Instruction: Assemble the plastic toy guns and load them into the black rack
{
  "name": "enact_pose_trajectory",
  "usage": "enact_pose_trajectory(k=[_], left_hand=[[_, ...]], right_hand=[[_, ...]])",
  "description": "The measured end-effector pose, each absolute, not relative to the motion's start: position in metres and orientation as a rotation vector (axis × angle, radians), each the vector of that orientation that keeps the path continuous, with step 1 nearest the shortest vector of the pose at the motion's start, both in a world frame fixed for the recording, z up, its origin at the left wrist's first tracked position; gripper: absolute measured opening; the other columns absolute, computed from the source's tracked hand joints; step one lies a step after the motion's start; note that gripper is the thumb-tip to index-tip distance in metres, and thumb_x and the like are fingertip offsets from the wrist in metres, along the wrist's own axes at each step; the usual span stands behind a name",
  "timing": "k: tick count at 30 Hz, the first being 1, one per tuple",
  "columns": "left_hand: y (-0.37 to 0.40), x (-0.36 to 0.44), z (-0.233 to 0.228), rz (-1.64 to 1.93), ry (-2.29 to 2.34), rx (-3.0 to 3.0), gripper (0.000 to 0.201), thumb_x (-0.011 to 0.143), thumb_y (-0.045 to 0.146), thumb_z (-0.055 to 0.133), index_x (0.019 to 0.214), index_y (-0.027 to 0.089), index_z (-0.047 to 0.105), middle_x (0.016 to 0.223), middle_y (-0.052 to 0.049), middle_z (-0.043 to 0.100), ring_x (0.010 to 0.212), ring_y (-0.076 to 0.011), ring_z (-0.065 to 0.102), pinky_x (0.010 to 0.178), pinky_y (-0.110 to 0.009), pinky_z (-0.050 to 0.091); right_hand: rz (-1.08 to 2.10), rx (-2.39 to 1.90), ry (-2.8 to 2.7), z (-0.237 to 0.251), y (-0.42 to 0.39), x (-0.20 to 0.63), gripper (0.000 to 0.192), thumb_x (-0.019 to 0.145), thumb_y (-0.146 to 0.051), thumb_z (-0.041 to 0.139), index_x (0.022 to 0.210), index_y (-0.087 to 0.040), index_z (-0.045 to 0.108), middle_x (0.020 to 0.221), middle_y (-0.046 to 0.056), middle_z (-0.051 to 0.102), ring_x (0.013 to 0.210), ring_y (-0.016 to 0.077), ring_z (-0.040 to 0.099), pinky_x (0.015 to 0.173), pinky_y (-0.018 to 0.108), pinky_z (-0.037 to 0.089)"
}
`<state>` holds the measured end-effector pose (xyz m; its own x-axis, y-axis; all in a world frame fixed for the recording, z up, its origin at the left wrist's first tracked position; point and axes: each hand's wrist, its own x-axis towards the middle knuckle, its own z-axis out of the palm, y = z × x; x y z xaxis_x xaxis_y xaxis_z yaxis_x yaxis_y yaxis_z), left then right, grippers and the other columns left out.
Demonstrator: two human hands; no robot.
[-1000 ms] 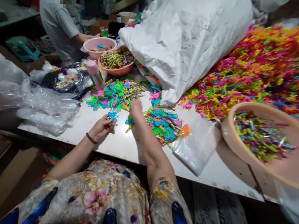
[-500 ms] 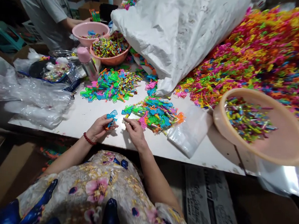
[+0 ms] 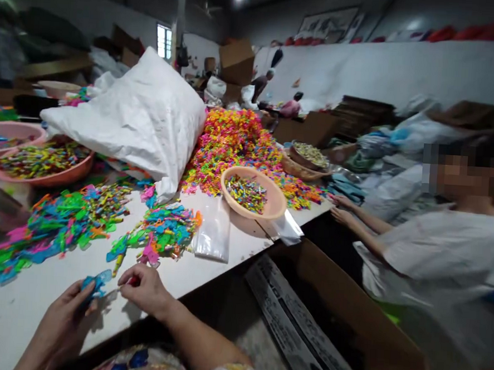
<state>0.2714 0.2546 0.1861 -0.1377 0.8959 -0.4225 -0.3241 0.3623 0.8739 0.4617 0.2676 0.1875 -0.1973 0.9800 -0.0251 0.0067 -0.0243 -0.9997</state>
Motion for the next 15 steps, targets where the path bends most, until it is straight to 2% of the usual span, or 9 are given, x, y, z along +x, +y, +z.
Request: enact_pose_trajectory(k=[2, 4, 6, 8, 9, 11, 13, 15], left_hand=[[0.254, 0.272, 0.186, 1.151, 1.245, 0.513, 0.053, 0.044, 0.038, 0.096, 0.084, 0.02, 0.066, 0.067, 0.004, 0.064, 0.051, -0.0102, 0.057, 0.045, -0.019, 0.051], [0.253, 0.273, 0.189, 1.148, 1.235, 0.447, 0.056, 0.041, 0.039, 0.097, 0.084, 0.019, 0.067, 0.072, 0.004, 0.066, 0.054, -0.0099, 0.059, 0.048, -0.019, 0.053], [0.252, 0.274, 0.195, 1.155, 1.234, 0.425, 0.056, 0.041, 0.04, 0.097, 0.083, 0.017, 0.067, 0.075, 0.003, 0.067, 0.059, -0.0098, 0.061, 0.053, -0.019, 0.055], [0.249, 0.275, 0.202, 1.188, 1.221, 0.486, 0.052, 0.045, 0.041, 0.096, 0.08, 0.015, 0.067, 0.078, 0.003, 0.067, 0.065, -0.0098, 0.062, 0.06, -0.02, 0.057], [0.248, 0.276, 0.205, 1.214, 1.2, 0.542, 0.05, 0.048, 0.041, 0.096, 0.08, 0.015, 0.067, 0.079, 0.003, 0.066, 0.068, -0.0096, 0.062, 0.062, -0.02, 0.057], [0.247, 0.276, 0.209, 1.203, 1.164, 0.641, 0.047, 0.055, 0.044, 0.093, 0.081, 0.015, 0.067, 0.077, 0.002, 0.065, 0.067, -0.0093, 0.061, 0.059, -0.019, 0.054], [0.248, 0.274, 0.209, 1.174, 1.164, 0.718, 0.049, 0.057, 0.047, 0.092, 0.083, 0.014, 0.066, 0.072, 0.002, 0.064, 0.057, -0.0087, 0.059, 0.046, -0.017, 0.043], [0.247, 0.271, 0.208, 1.156, 1.157, 0.725, 0.048, 0.06, 0.047, 0.09, 0.083, 0.015, 0.064, 0.071, 0.003, 0.063, 0.054, -0.0077, 0.057, 0.045, -0.017, 0.039]], right_hand=[[1.437, -1.113, -1.271, 0.183, 0.267, 0.462, 0.027, 0.057, -0.031, 0.079, 0.08, -0.037, 0.066, 0.078, -0.009, 0.071, 0.073, 0.0212, 0.067, 0.068, 0.037, 0.053], [1.491, -1.063, -1.211, 0.182, 0.267, 0.462, 0.039, 0.053, -0.037, 0.086, 0.088, -0.039, 0.066, 0.081, -0.009, 0.073, 0.075, 0.0216, 0.068, 0.071, 0.038, 0.055], [1.472, -1.071, -1.227, 0.186, 0.266, 0.462, 0.045, 0.058, -0.049, 0.086, 0.098, -0.037, 0.069, 0.084, -0.004, 0.073, 0.074, 0.021, 0.067, 0.073, 0.039, 0.055], [1.429, -1.111, -1.293, 0.193, 0.262, 0.463, 0.048, 0.071, -0.059, 0.076, 0.11, -0.032, 0.071, 0.084, -0.001, 0.072, 0.073, 0.0188, 0.064, 0.074, 0.038, 0.054], [1.419, -1.112, -1.308, 0.197, 0.26, 0.464, 0.052, 0.078, -0.061, 0.07, 0.118, -0.029, 0.069, 0.085, 0.0, 0.071, 0.073, 0.0172, 0.064, 0.076, 0.037, 0.053], [1.454, -1.06, -1.276, 0.202, 0.257, 0.464, 0.059, 0.08, -0.06, 0.069, 0.127, -0.024, 0.064, 0.087, 0.001, 0.069, 0.075, 0.0152, 0.064, 0.077, 0.033, 0.053], [1.495, -1.016, -1.254, 0.204, 0.257, 0.465, 0.059, 0.084, -0.056, 0.068, 0.133, -0.024, 0.059, 0.091, 0.001, 0.069, 0.073, 0.013, 0.062, 0.074, 0.03, 0.053], [1.471, -0.999, -1.318, 0.205, 0.257, 0.464, 0.048, 0.088, -0.052, 0.065, 0.125, -0.022, 0.063, 0.091, 0.002, 0.07, 0.075, 0.0136, 0.063, 0.072, 0.029, 0.053]])
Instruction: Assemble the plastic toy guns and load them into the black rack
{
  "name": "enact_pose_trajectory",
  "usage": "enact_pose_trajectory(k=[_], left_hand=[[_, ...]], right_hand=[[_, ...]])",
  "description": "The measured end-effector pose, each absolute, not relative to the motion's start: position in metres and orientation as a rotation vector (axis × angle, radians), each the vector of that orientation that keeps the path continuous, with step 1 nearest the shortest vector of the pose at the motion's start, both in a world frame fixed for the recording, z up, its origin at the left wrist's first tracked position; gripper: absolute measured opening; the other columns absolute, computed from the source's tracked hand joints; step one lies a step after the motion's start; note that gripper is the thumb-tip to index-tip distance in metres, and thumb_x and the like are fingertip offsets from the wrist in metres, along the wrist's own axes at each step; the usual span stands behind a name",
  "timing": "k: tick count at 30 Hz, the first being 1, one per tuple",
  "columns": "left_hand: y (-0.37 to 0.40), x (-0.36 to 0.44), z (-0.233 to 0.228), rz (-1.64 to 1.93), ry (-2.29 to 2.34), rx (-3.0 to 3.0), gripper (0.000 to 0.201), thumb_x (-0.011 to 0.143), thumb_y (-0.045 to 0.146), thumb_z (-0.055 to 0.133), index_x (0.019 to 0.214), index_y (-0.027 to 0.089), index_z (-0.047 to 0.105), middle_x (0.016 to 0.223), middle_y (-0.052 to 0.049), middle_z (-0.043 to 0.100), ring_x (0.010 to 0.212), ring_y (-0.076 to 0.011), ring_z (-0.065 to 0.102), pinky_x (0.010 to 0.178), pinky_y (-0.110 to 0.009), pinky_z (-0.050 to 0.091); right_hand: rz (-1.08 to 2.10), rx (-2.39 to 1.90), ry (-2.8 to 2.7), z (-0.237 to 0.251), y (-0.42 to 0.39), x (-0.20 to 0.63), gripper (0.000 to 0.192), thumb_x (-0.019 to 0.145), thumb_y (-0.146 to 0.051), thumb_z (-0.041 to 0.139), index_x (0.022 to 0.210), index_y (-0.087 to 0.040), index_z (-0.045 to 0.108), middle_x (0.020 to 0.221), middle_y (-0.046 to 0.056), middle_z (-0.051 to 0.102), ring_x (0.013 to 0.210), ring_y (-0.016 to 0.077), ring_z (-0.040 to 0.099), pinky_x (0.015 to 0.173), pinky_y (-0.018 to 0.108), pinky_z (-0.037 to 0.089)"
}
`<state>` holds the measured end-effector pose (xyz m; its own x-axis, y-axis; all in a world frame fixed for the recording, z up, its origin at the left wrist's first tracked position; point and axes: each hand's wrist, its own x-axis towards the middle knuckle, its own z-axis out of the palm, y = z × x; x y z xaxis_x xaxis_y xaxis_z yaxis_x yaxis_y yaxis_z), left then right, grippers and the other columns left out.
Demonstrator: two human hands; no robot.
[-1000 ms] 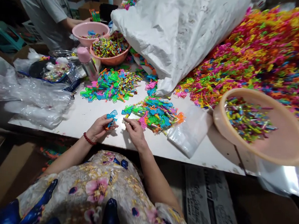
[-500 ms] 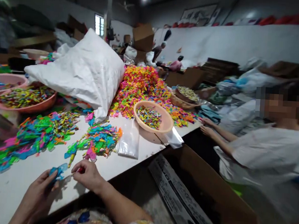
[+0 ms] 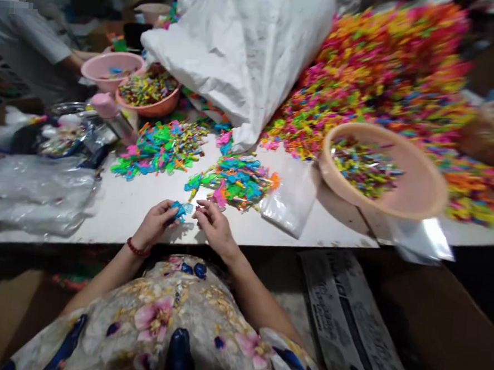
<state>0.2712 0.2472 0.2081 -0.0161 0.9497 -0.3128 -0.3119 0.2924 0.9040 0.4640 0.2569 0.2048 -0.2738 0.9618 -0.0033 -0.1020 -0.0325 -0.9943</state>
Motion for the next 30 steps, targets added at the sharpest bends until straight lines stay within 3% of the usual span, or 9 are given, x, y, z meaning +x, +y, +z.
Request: enact_pose_trajectory(k=[3, 7, 16, 30], left_hand=[[0.243, 0.268, 0.211, 1.118, 1.159, 0.734, 0.044, 0.065, 0.047, 0.088, 0.083, 0.015, 0.064, 0.074, 0.002, 0.065, 0.054, -0.0066, 0.057, 0.05, -0.017, 0.042], [0.237, 0.269, 0.215, 1.076, 1.141, 0.758, 0.042, 0.068, 0.048, 0.086, 0.084, 0.014, 0.066, 0.076, 0.0, 0.067, 0.053, -0.006, 0.056, 0.051, -0.018, 0.043], [0.237, 0.267, 0.218, 0.841, 1.04, 0.708, 0.041, 0.067, 0.045, 0.086, 0.087, 0.014, 0.066, 0.066, 0.001, 0.066, 0.04, -0.0053, 0.049, 0.038, -0.017, 0.03], [0.236, 0.267, 0.218, 0.751, 0.977, 0.798, 0.038, 0.072, 0.046, 0.083, 0.083, 0.013, 0.069, 0.063, -0.002, 0.067, 0.038, -0.0048, 0.047, 0.036, -0.016, 0.031]], right_hand=[[1.331, -1.003, -1.462, 0.208, 0.255, 0.463, 0.032, 0.091, -0.046, 0.065, 0.112, -0.023, 0.072, 0.099, 0.006, 0.073, 0.089, 0.0175, 0.066, 0.083, 0.032, 0.054], [1.143, -1.004, -1.59, 0.214, 0.256, 0.464, 0.027, 0.093, -0.042, 0.064, 0.112, -0.027, 0.076, 0.109, 0.006, 0.075, 0.098, 0.0204, 0.067, 0.094, 0.038, 0.052], [1.31, -0.927, -1.597, 0.211, 0.262, 0.476, 0.025, 0.089, -0.043, 0.07, 0.107, -0.026, 0.078, 0.103, 0.005, 0.076, 0.096, 0.0192, 0.069, 0.089, 0.034, 0.054], [1.381, -0.949, -1.658, 0.207, 0.26, 0.473, 0.03, 0.088, -0.049, 0.069, 0.103, -0.025, 0.079, 0.098, 0.005, 0.076, 0.09, 0.0198, 0.07, 0.084, 0.035, 0.055]])
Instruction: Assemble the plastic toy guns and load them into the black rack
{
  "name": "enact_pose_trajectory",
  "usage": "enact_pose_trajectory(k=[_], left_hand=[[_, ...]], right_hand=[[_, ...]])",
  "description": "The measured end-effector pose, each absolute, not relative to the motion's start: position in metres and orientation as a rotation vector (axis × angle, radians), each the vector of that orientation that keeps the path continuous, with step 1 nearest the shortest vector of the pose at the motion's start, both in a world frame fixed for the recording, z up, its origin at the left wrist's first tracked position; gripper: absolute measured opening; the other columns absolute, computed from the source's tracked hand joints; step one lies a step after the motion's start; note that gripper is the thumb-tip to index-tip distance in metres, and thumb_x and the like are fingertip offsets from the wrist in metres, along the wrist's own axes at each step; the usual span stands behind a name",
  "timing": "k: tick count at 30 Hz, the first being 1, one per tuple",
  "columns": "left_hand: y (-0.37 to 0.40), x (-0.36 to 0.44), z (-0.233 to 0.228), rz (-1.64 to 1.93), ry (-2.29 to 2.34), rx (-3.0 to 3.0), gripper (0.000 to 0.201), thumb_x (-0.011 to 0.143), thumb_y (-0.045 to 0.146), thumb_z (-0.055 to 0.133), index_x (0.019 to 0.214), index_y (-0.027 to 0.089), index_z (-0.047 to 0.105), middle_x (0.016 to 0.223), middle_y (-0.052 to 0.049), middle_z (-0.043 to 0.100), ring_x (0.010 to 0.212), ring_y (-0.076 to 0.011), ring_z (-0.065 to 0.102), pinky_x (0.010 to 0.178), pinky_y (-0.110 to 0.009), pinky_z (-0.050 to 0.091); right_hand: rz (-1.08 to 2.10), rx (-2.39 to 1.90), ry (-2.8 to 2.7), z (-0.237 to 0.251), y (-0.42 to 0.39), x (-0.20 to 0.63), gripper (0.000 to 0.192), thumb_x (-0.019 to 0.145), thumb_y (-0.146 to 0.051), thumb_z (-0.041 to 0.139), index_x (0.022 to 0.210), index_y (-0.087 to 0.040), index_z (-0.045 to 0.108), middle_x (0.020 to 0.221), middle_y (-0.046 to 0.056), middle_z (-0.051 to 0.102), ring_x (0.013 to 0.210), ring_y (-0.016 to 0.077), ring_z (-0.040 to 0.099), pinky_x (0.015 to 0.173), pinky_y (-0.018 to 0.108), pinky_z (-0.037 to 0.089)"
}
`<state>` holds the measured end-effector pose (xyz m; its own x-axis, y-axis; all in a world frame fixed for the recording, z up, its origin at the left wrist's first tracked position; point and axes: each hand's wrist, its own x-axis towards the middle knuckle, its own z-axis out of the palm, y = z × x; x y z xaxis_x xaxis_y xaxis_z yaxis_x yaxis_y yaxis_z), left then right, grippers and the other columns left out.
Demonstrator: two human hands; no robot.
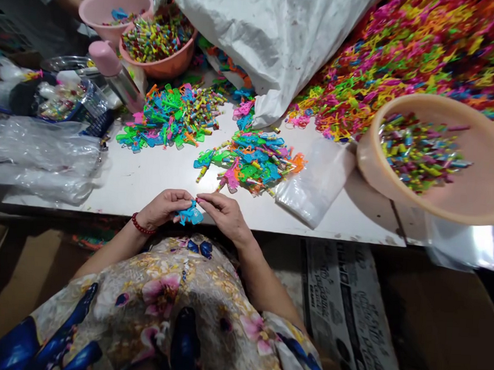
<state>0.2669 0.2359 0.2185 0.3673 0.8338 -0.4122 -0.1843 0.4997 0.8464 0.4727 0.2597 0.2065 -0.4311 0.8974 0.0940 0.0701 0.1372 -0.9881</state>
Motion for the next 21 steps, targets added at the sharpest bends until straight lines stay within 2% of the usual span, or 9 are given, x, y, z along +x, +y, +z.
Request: enact_pose_trajectory(k=[14, 21], left_hand=[[0.244, 0.263, 0.213, 0.667, 0.984, 0.702, 0.036, 0.065, 0.043, 0.085, 0.07, 0.012, 0.067, 0.049, 0.002, 0.056, 0.033, -0.0037, 0.039, 0.033, -0.017, 0.025], [0.246, 0.261, 0.209, 0.655, 0.984, 0.692, 0.038, 0.062, 0.044, 0.086, 0.069, 0.013, 0.065, 0.047, 0.004, 0.053, 0.033, -0.0046, 0.038, 0.033, -0.018, 0.023]], right_hand=[[1.215, -0.896, -1.851, 0.211, 0.253, 0.47, 0.027, 0.097, -0.043, 0.059, 0.107, -0.026, 0.078, 0.099, 0.007, 0.075, 0.092, 0.0204, 0.069, 0.086, 0.036, 0.055], [1.23, -0.874, -1.877, 0.211, 0.25, 0.469, 0.029, 0.099, -0.04, 0.054, 0.108, -0.024, 0.076, 0.092, 0.007, 0.073, 0.086, 0.019, 0.067, 0.079, 0.034, 0.054]])
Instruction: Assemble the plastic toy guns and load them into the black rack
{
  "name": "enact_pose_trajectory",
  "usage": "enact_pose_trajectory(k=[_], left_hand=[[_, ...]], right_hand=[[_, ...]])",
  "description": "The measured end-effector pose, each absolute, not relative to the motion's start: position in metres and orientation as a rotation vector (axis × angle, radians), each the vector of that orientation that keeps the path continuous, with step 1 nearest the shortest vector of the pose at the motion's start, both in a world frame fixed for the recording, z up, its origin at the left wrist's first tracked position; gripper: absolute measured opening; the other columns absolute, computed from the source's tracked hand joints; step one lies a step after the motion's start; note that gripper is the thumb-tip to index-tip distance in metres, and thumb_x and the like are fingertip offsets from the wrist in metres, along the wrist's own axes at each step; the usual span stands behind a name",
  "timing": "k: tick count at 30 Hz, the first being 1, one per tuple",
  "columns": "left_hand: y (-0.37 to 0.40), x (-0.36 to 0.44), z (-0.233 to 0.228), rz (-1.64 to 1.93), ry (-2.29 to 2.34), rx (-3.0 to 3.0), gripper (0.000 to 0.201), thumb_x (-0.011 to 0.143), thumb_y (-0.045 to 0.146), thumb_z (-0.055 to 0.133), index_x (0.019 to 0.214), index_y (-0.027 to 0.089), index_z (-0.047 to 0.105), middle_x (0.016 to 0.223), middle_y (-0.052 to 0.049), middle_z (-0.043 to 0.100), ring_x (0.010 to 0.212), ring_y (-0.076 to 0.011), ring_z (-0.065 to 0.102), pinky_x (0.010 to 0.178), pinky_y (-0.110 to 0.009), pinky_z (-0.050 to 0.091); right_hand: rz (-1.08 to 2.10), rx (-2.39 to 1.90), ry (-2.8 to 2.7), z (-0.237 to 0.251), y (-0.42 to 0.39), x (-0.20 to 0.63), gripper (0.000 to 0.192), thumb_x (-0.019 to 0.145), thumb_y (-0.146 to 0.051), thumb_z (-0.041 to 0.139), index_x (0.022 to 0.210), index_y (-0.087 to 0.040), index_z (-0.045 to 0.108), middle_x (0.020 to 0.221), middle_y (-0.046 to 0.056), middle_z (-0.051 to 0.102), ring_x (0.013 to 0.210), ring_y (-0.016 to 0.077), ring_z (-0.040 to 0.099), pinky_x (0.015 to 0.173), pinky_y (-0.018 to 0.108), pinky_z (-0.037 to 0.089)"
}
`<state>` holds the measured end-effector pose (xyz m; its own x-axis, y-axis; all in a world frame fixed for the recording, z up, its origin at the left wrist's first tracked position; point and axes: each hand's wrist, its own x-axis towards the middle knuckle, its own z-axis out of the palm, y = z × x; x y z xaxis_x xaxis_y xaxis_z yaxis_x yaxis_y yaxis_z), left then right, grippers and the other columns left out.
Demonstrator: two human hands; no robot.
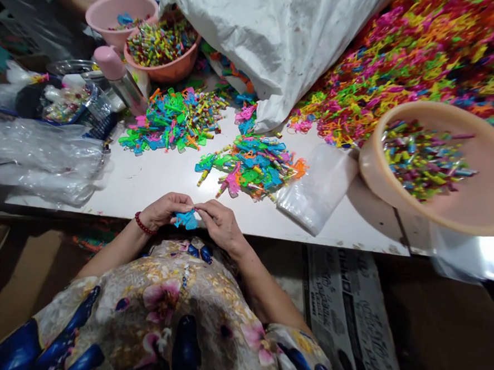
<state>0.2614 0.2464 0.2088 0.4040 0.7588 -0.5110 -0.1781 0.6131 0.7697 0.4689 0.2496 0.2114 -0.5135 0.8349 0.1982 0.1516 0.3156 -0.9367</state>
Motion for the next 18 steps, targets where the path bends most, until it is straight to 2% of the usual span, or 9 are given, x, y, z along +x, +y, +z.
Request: enact_pose_trajectory(k=[5, 8, 10, 12, 14, 16, 18], left_hand=[[0.249, 0.259, 0.206, 0.668, 0.926, 0.805, 0.041, 0.066, 0.049, 0.084, 0.073, 0.013, 0.066, 0.047, 0.004, 0.051, 0.035, -0.005, 0.036, 0.037, -0.02, 0.025], [0.259, 0.258, 0.205, 0.778, 1.031, 0.966, 0.047, 0.076, 0.059, 0.073, 0.083, 0.013, 0.07, 0.062, -0.001, 0.06, 0.049, -0.0084, 0.048, 0.047, -0.021, 0.035], [0.275, 0.252, 0.205, 0.915, 1.204, 1.089, 0.046, 0.085, 0.059, 0.063, 0.091, 0.014, 0.071, 0.075, -0.004, 0.064, 0.06, -0.0117, 0.054, 0.056, -0.023, 0.04], [0.297, 0.241, 0.203, 1.076, 1.479, 1.211, 0.034, 0.089, 0.049, 0.06, 0.095, 0.017, 0.068, 0.083, -0.006, 0.065, 0.07, -0.0153, 0.057, 0.066, -0.027, 0.045], [0.324, 0.227, 0.2, 1.227, 1.782, 1.371, 0.024, 0.088, 0.036, 0.064, 0.104, 0.017, 0.065, 0.098, -0.009, 0.064, 0.089, -0.0212, 0.059, 0.082, -0.033, 0.046], [0.35, 0.212, 0.196, 1.289, 1.997, 1.557, 0.041, 0.083, 0.025, 0.071, 0.121, 0.016, 0.06, 0.12, -0.015, 0.059, 0.115, -0.0293, 0.051, 0.1, -0.039, 0.039], [0.373, 0.2, 0.192, 1.182, 2.112, 1.721, 0.057, 0.078, 0.019, 0.074, 0.131, 0.014, 0.054, 0.13, -0.019, 0.052, 0.128, -0.0354, 0.04, 0.109, -0.045, 0.031]], right_hand=[[1.173, -0.835, -1.898, 0.217, 0.246, 0.466, 0.026, 0.1, -0.035, 0.053, 0.108, -0.025, 0.076, 0.092, 0.007, 0.072, 0.085, 0.0194, 0.066, 0.078, 0.034, 0.053], [1.086, -0.87, -1.864, 0.22, 0.26, 0.479, 0.022, 0.098, -0.035, 0.056, 0.105, -0.026, 0.076, 0.095, 0.006, 0.074, 0.088, 0.0204, 0.068, 0.081, 0.036, 0.054], [0.932, -0.976, -1.783, 0.222, 0.279, 0.496, 0.022, 0.097, -0.037, 0.057, 0.105, -0.026, 0.075, 0.096, 0.006, 0.074, 0.089, 0.0216, 0.068, 0.085, 0.039, 0.054], [0.651, -1.13, -1.696, 0.224, 0.302, 0.512, 0.024, 0.096, -0.038, 0.058, 0.107, -0.024, 0.074, 0.102, 0.008, 0.073, 0.098, 0.0245, 0.066, 0.093, 0.045, 0.052], [0.324, -1.266, -1.654, 0.225, 0.325, 0.521, 0.029, 0.094, -0.039, 0.059, 0.112, -0.02, 0.072, 0.116, 0.014, 0.069, 0.113, 0.0297, 0.06, 0.104, 0.053, 0.044], [0.115, -1.305, -1.706, 0.225, 0.342, 0.514, 0.034, 0.093, -0.038, 0.06, 0.118, -0.016, 0.07, 0.127, 0.018, 0.064, 0.122, 0.0329, 0.054, 0.11, 0.056, 0.037], [0.103, -1.239, -1.866, 0.224, 0.354, 0.493, 0.035, 0.096, -0.035, 0.055, 0.12, -0.015, 0.069, 0.128, 0.018, 0.064, 0.121, 0.0312, 0.054, 0.109, 0.051, 0.039]])
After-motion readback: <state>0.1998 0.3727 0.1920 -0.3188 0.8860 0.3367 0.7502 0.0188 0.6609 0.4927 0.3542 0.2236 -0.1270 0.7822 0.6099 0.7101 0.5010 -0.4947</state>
